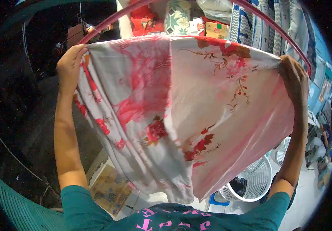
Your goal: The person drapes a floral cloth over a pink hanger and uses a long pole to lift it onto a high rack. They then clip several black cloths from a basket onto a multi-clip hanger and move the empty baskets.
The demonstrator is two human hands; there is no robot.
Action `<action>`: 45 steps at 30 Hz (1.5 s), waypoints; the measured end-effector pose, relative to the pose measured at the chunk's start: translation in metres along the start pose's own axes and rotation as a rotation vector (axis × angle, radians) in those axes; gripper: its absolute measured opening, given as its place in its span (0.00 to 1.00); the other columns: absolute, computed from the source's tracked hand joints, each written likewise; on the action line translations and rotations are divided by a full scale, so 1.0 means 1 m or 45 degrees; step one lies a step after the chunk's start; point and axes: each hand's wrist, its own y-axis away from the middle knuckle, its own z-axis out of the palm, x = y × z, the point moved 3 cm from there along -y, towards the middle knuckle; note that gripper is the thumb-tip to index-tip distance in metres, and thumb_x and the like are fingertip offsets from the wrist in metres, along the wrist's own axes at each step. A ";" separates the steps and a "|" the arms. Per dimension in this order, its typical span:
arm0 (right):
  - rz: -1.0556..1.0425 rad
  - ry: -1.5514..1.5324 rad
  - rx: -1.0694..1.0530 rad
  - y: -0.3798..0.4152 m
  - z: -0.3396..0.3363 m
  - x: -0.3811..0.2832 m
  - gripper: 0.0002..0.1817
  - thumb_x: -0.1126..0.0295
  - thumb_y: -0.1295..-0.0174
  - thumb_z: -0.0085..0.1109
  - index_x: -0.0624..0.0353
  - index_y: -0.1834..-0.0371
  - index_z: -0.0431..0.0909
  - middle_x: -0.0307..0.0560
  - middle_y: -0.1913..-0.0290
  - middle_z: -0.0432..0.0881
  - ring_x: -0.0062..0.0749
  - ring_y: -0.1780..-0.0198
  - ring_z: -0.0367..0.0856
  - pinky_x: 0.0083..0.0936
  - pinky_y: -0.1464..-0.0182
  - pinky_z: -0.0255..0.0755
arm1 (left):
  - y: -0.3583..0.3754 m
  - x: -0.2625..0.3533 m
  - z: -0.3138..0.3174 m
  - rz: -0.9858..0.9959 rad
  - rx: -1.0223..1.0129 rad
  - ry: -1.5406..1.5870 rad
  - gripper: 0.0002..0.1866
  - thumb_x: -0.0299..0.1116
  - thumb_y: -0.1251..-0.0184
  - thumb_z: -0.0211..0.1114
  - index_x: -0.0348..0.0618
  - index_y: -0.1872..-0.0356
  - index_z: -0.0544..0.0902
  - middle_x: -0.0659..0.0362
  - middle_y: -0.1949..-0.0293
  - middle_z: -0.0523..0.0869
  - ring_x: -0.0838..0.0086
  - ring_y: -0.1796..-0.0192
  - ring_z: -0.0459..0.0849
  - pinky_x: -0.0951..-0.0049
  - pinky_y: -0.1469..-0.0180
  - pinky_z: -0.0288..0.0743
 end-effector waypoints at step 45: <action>0.044 -0.348 0.782 -0.043 0.036 -0.062 0.09 0.68 0.42 0.51 0.57 0.61 0.75 0.44 0.59 0.77 0.34 0.57 0.76 0.26 0.53 0.70 | 0.008 -0.073 -0.016 0.001 0.071 -0.634 0.14 0.44 0.33 0.48 0.44 0.61 0.74 0.48 0.68 0.78 0.54 0.66 0.77 0.66 0.66 0.68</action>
